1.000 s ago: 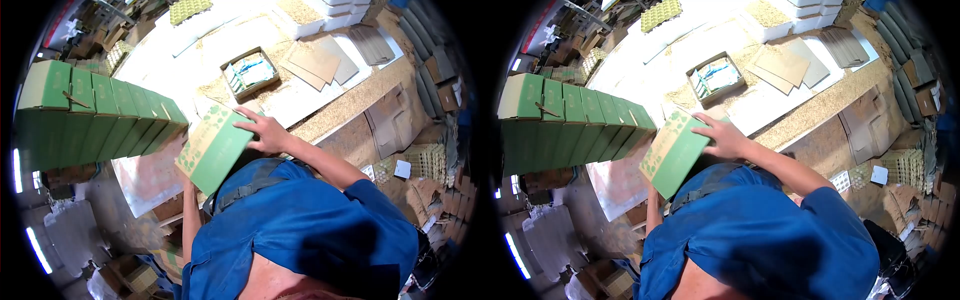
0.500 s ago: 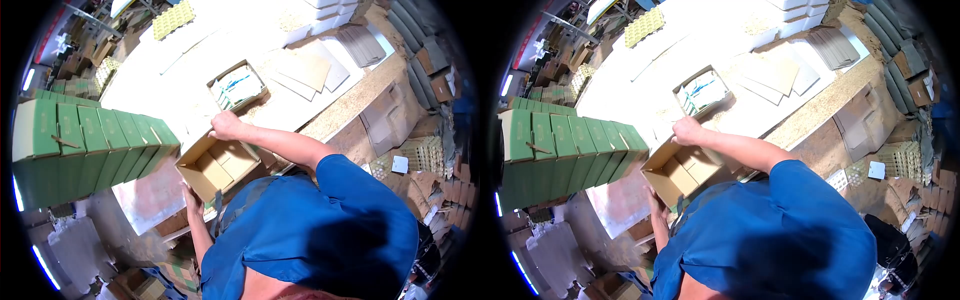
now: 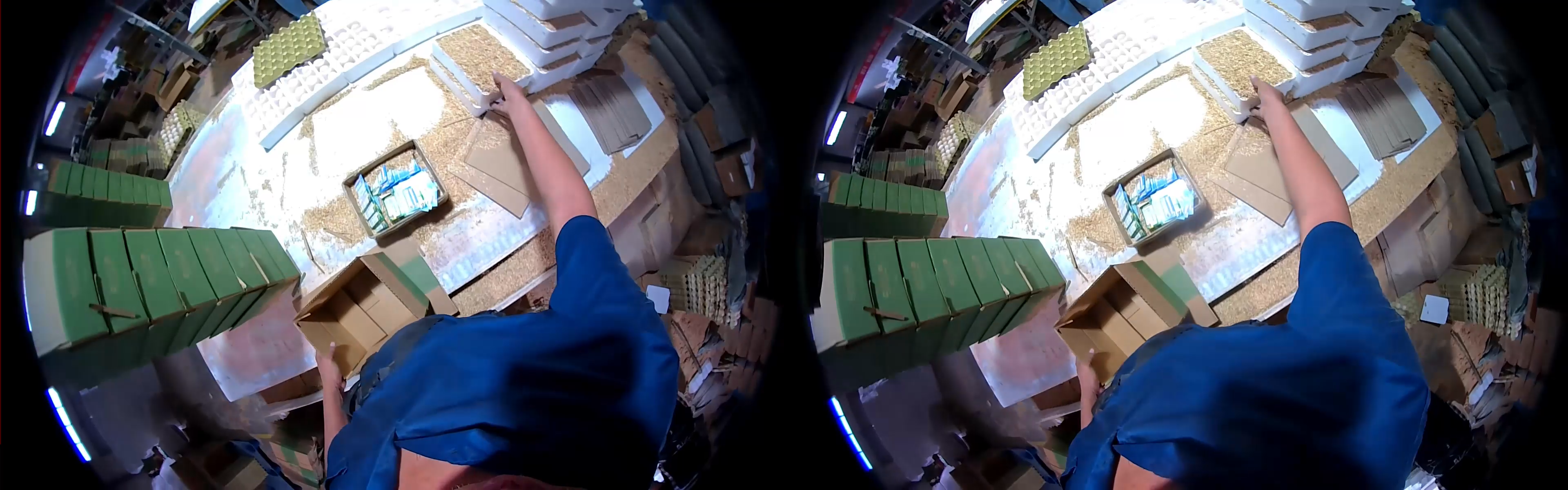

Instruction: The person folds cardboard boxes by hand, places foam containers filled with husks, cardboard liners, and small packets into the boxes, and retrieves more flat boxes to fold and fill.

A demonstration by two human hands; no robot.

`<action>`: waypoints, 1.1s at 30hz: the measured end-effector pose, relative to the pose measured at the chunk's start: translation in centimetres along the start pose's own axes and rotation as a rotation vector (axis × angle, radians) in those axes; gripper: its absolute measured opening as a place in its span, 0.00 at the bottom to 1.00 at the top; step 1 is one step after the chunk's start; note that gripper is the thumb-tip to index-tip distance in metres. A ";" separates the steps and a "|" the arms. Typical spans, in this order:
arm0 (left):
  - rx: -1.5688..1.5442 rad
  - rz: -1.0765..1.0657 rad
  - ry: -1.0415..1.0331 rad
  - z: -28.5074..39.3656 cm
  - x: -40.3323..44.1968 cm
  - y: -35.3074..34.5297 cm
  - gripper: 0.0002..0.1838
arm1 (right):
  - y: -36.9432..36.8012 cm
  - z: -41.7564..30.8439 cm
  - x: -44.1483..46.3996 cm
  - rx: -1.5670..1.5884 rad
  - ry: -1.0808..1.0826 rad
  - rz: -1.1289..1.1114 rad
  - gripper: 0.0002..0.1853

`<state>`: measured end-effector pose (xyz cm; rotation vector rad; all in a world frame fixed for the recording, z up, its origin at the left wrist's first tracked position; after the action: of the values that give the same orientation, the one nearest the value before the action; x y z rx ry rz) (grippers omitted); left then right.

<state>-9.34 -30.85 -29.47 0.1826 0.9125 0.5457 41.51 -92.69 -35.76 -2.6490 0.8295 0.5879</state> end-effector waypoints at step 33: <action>-0.185 -0.103 -0.153 0.3 0.8 -1.6 0.23 | 5.4 2.4 -35.5 0.095 -0.140 -0.826 0.25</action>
<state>-8.16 -31.78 -30.43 0.0093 0.7145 0.5106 10.99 -79.26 -22.21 -2.5091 -0.2863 0.4702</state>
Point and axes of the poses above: each hand's wrist, its own x-axis towards the middle knuckle, its own y-axis out of the back of the hand, z = x × y, the point moved 4 cm from there along x, towards the middle knuckle, and after that the axes turned 8 degrees about y, right-handed, at the moved point
